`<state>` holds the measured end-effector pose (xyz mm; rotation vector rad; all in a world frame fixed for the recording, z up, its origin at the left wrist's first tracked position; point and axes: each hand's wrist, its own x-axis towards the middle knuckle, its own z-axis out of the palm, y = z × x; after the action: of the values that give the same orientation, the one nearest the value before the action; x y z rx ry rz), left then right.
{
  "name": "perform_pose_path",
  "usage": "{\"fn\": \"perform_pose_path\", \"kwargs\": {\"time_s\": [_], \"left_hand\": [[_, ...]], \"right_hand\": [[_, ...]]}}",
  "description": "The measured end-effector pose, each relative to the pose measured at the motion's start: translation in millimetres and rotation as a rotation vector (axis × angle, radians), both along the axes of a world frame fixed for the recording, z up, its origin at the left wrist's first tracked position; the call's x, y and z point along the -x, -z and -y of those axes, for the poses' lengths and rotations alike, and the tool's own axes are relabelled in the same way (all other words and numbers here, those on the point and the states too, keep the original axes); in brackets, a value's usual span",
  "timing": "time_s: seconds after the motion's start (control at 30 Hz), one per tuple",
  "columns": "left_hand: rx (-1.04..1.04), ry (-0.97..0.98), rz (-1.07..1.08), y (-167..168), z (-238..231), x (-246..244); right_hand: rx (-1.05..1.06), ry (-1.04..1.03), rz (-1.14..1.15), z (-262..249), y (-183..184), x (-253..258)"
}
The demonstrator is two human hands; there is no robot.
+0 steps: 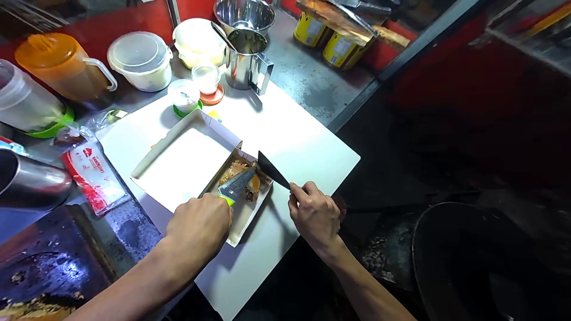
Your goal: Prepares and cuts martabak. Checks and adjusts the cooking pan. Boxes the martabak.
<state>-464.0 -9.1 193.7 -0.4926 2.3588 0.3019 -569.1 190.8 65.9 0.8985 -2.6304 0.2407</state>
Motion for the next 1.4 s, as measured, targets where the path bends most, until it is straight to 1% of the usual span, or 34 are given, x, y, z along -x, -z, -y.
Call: {"fn": "perform_pose_path", "kwargs": {"time_s": [0.13, 0.27, 0.37, 0.5, 0.63, 0.73, 0.8, 0.87, 0.9, 0.97, 1.0, 1.07, 1.13, 1.2, 1.27, 1.4], "left_hand": [[0.001, -0.013, -0.078, 5.9, 4.7, -13.1], [0.023, -0.025, -0.251, 14.8, 9.0, -31.0], [0.022, -0.049, -0.304, 17.7, 14.7, -36.4], [0.034, -0.057, -0.409, 26.5, 23.6, -49.6], [0.030, -0.080, -0.436, 33.2, 26.1, -57.1], [0.034, -0.081, -0.510, 36.3, 30.4, -78.4], [0.034, -0.069, -0.607, 36.9, 37.3, -101.2], [-0.011, -0.085, -0.631, 32.0, 44.3, -116.8], [-0.026, -0.089, -0.643, 32.5, 46.8, -119.6], [-0.013, -0.074, -0.716, 44.5, 48.0, -115.8], [-0.012, -0.072, -0.724, 50.7, 47.0, -110.3], [-0.044, -0.082, -0.657, 55.0, 45.0, -95.5], [-0.077, -0.107, -0.529, 54.6, 44.2, -83.3], [-0.076, -0.117, -0.482, 54.9, 44.1, -78.1], [-0.078, -0.116, -0.485, 54.0, 43.8, -79.5], [-0.059, -0.090, -0.580, 54.7, 38.9, -86.4]], "right_hand": [[0.039, 0.000, 0.018, -4.5, -4.5, 0.7], [0.081, -0.001, -0.002, -2.8, -11.3, 1.5], [0.109, -0.015, 0.002, 0.9, -11.5, 5.1], [0.139, -0.047, -0.040, 9.0, -5.7, 6.3], [0.165, -0.089, -0.067, 13.8, 10.0, 9.1], [0.193, -0.153, -0.077, 13.5, 19.0, 11.1], [0.213, -0.193, -0.060, 10.7, 22.6, 12.7], [0.250, -0.212, -0.006, 6.6, 25.6, 16.9], [0.279, -0.223, 0.034, 4.2, 27.3, 20.5], [0.336, -0.231, 0.130, 1.2, 30.5, 28.6], [0.357, -0.227, 0.173, -0.1, 32.2, 31.9], [0.364, -0.199, 0.191, -1.1, 32.3, 36.1], [0.313, -0.144, 0.164, -4.5, 25.5, 34.6], [0.237, -0.101, 0.139, -9.1, 16.2, 30.7], [0.197, -0.084, 0.154, -11.5, 10.7, 24.1], [0.230, -0.104, 0.160, -4.5, 12.3, 20.6]]}}
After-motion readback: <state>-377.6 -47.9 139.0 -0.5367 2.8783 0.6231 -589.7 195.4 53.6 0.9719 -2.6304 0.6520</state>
